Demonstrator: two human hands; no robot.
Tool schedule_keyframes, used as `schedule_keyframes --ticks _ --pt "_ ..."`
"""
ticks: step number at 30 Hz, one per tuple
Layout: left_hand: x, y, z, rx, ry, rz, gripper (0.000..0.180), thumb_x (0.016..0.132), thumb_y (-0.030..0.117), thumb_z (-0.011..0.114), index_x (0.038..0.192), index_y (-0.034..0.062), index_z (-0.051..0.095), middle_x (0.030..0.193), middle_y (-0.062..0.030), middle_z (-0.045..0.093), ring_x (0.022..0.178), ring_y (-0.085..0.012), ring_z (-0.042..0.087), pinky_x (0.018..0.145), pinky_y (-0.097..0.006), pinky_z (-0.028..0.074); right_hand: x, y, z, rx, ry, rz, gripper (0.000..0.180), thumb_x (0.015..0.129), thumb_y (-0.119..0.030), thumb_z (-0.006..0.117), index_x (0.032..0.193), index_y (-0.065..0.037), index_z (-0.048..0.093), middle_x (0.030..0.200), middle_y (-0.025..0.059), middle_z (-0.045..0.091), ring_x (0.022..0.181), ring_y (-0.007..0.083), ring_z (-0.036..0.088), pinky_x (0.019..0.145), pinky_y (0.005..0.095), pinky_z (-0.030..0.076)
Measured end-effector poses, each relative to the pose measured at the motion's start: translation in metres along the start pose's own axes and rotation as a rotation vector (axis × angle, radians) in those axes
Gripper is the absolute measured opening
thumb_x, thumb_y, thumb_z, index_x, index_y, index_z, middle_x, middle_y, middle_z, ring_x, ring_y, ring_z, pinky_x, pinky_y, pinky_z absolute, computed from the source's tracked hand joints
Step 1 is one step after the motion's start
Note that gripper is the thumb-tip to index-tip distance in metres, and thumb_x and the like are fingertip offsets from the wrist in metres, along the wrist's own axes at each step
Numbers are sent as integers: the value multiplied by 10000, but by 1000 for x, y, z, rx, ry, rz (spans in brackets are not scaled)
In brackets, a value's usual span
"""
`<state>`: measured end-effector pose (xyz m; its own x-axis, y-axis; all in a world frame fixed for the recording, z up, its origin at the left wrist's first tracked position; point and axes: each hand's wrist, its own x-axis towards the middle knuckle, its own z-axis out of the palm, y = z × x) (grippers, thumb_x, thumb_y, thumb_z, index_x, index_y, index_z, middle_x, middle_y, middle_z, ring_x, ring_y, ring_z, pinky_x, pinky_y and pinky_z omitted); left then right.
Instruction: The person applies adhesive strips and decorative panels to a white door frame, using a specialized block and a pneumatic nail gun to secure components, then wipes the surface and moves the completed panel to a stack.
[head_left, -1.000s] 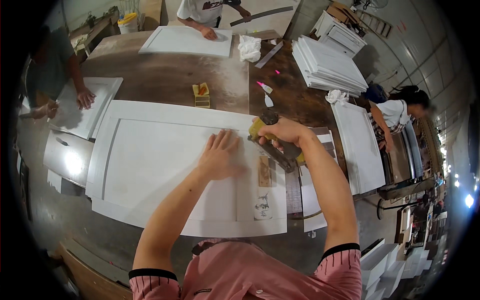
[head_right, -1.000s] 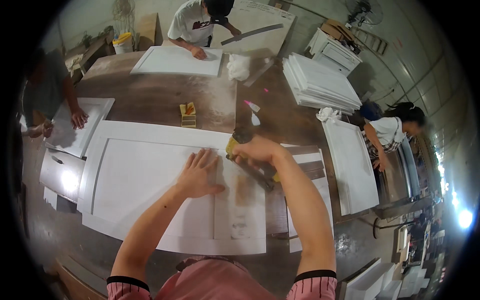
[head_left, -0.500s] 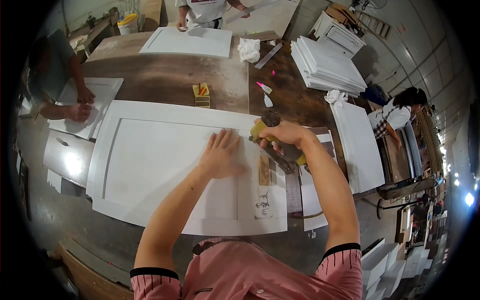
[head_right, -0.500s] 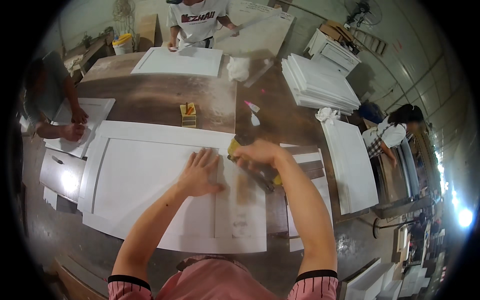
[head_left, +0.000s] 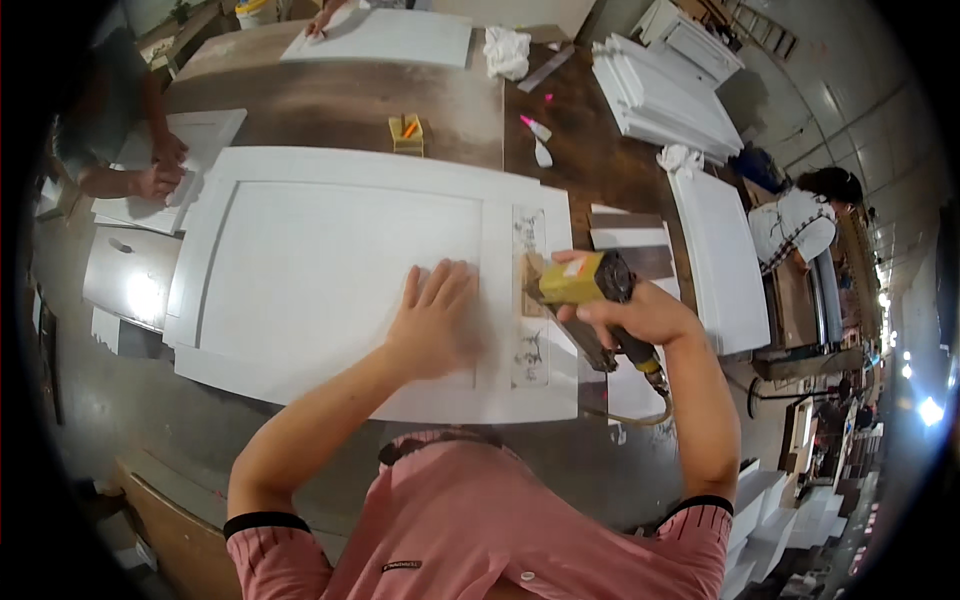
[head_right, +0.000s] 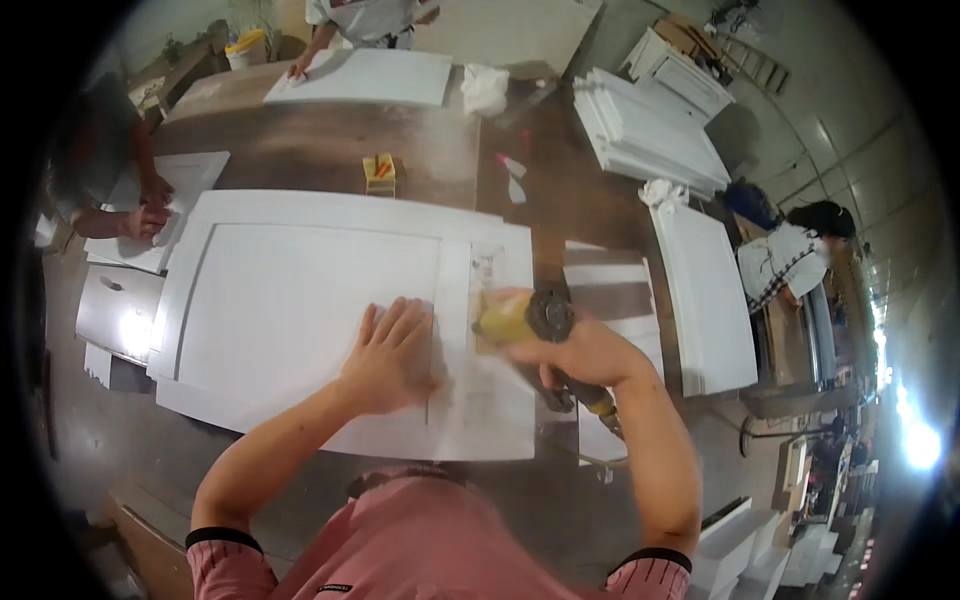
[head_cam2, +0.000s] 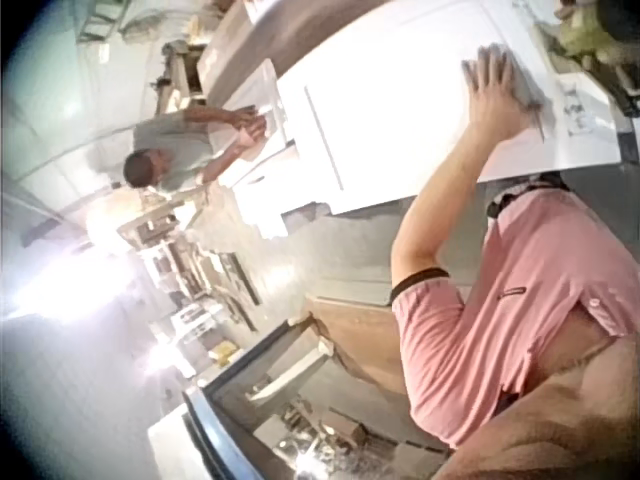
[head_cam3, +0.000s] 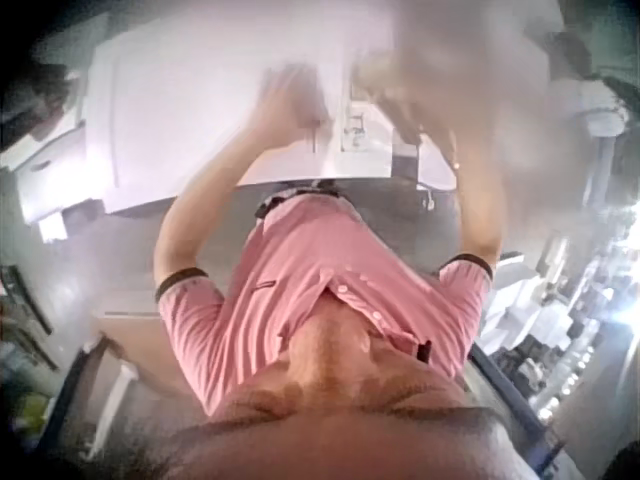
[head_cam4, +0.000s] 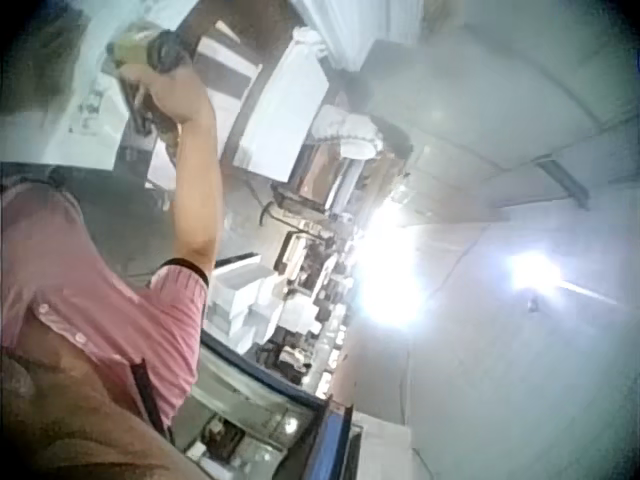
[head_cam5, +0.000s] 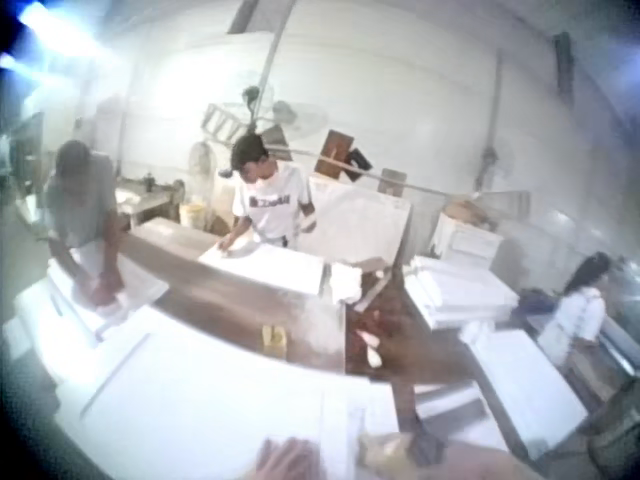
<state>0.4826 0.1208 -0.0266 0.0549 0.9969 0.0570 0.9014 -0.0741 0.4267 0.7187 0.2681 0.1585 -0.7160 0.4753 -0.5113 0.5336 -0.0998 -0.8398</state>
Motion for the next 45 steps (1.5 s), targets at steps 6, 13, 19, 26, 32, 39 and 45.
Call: schedule_keyframes --ticks 6,13,19,26,32,39,45 --pt "-35 21 -5 -53 -35 12 1067 819 560 759 1601 -8 308 1687 -191 263 1603 -361 136 1280 -609 45 -29 28 41 24 -60 225 741 871 -68 755 1550 -177 477 1032 36 697 644 88 574 582 248 501" --pt "-32 23 -10 -106 -31 1 1110 761 551 817 1585 -16 336 1679 -220 260 1590 -415 137 1268 -633 47 -21 26 58 -81 -134 285 717 898 -135 766 1548 -203 471 1022 16 683 631 91 565 591 258 504" --pt "-33 23 -9 -112 -16 3 1101 747 555 828 1570 -16 370 1671 -251 256 1581 -450 144 1260 -650 49 -16 35 57 -96 -134 268 674 888 -238 786 1499 -271 502 1023 27 673 595 131 577 590 308 516" --pt "-32 25 -14 -107 -49 -9 1089 776 570 803 1581 -13 359 1672 -257 250 1589 -439 122 1267 -633 34 -15 27 61 -113 -145 256 728 913 -133 749 1571 -174 440 1025 18 673 633 99 586 565 261 520" --pt "-32 25 -13 -108 -47 -5 1084 774 569 803 1580 -8 365 1671 -254 253 1589 -440 118 1269 -628 34 -14 26 60 -153 -145 265 734 901 -211 770 1558 -231 444 1077 33 678 622 127 603 595 294 537" --pt "-36 25 -14 -117 6 -15 1041 783 531 811 1573 9 380 1670 -241 263 1589 -420 139 1277 -617 57 -37 43 35 96 69 175 783 864 -46 721 1579 -152 420 1034 58 701 614 107 578 570 263 522" --pt "-35 27 -15 -202 115 14 677 907 341 737 1478 64 501 1619 -196 363 1546 -398 255 1272 -598 136 -3 134 -21 262 589 90 741 868 -50 691 1556 -146 432 1120 91 690 573 122 553 509 303 482"
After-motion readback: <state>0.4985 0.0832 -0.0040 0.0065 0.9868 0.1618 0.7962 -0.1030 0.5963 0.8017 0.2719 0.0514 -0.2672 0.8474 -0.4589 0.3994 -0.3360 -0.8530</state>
